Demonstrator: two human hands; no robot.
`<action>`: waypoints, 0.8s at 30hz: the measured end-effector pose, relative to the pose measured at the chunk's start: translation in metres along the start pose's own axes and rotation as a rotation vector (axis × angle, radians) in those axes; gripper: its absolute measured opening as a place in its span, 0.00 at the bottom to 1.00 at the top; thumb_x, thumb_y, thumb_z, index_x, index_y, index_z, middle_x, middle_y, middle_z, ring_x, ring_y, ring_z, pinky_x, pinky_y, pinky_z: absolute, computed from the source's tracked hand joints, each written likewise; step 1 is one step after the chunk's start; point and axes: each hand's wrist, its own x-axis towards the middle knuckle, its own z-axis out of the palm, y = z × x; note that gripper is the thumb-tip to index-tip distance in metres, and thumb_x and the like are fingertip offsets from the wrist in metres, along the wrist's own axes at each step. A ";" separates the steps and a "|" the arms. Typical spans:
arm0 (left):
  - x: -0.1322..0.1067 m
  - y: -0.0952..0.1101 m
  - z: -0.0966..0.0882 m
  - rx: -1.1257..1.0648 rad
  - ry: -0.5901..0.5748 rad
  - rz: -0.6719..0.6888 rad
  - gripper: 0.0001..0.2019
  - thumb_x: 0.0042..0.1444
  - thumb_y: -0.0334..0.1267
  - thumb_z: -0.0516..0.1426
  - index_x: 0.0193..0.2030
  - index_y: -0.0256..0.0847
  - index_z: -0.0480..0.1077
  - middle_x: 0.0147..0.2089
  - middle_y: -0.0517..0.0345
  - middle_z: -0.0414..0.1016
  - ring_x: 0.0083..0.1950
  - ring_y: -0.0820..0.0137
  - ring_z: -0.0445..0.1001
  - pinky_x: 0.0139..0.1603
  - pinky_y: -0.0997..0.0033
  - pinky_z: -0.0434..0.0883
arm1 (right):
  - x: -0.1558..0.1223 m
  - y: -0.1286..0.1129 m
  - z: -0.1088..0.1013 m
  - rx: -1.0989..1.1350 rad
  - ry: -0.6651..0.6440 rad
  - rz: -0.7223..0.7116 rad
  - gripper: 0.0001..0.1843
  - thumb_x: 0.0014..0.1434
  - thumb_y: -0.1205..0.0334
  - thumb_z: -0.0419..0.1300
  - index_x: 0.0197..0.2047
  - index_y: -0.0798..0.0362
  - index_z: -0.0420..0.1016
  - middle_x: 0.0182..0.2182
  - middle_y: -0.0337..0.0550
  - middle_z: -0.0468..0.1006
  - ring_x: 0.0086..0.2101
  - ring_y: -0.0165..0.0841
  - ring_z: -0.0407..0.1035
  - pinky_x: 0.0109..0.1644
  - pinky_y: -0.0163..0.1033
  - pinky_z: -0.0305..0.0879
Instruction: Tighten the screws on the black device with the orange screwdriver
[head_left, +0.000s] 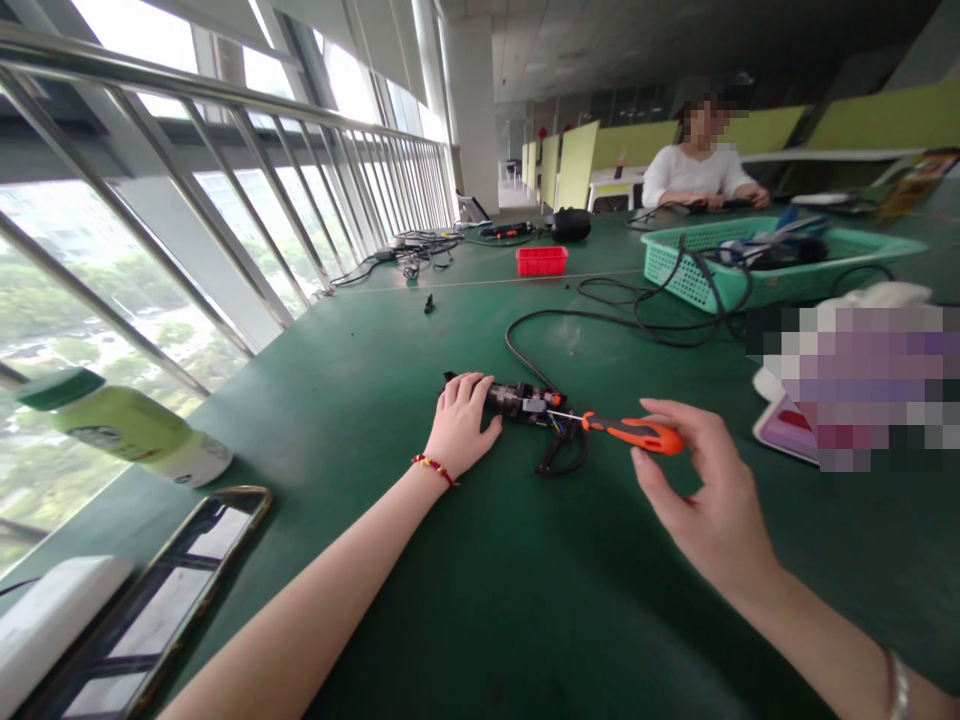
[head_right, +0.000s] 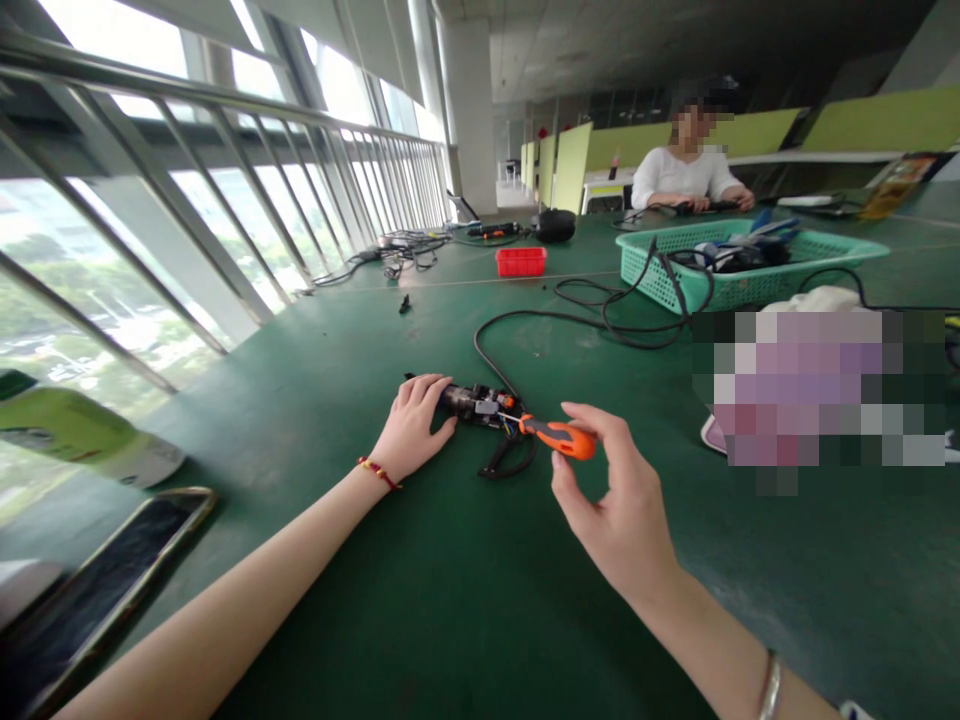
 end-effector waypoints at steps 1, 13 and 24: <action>0.000 0.000 0.000 -0.001 -0.001 -0.002 0.24 0.55 0.38 0.54 0.59 0.37 0.60 0.60 0.46 0.63 0.62 0.55 0.57 0.62 0.51 0.61 | 0.000 0.000 0.000 -0.007 -0.026 0.011 0.17 0.58 0.60 0.58 0.51 0.52 0.67 0.41 0.46 0.75 0.39 0.34 0.73 0.44 0.39 0.71; 0.000 0.001 -0.001 0.004 -0.010 -0.010 0.25 0.55 0.37 0.54 0.60 0.36 0.60 0.60 0.46 0.63 0.62 0.55 0.57 0.62 0.52 0.61 | 0.003 -0.005 -0.002 -0.018 -0.076 0.029 0.13 0.59 0.59 0.56 0.47 0.51 0.69 0.39 0.44 0.77 0.36 0.34 0.74 0.39 0.37 0.70; 0.000 0.000 0.000 -0.002 0.007 0.002 0.24 0.55 0.37 0.54 0.59 0.40 0.59 0.60 0.47 0.63 0.62 0.56 0.57 0.61 0.51 0.61 | 0.000 -0.003 -0.001 0.000 -0.077 0.082 0.16 0.59 0.57 0.56 0.50 0.52 0.68 0.37 0.45 0.76 0.35 0.35 0.74 0.39 0.39 0.72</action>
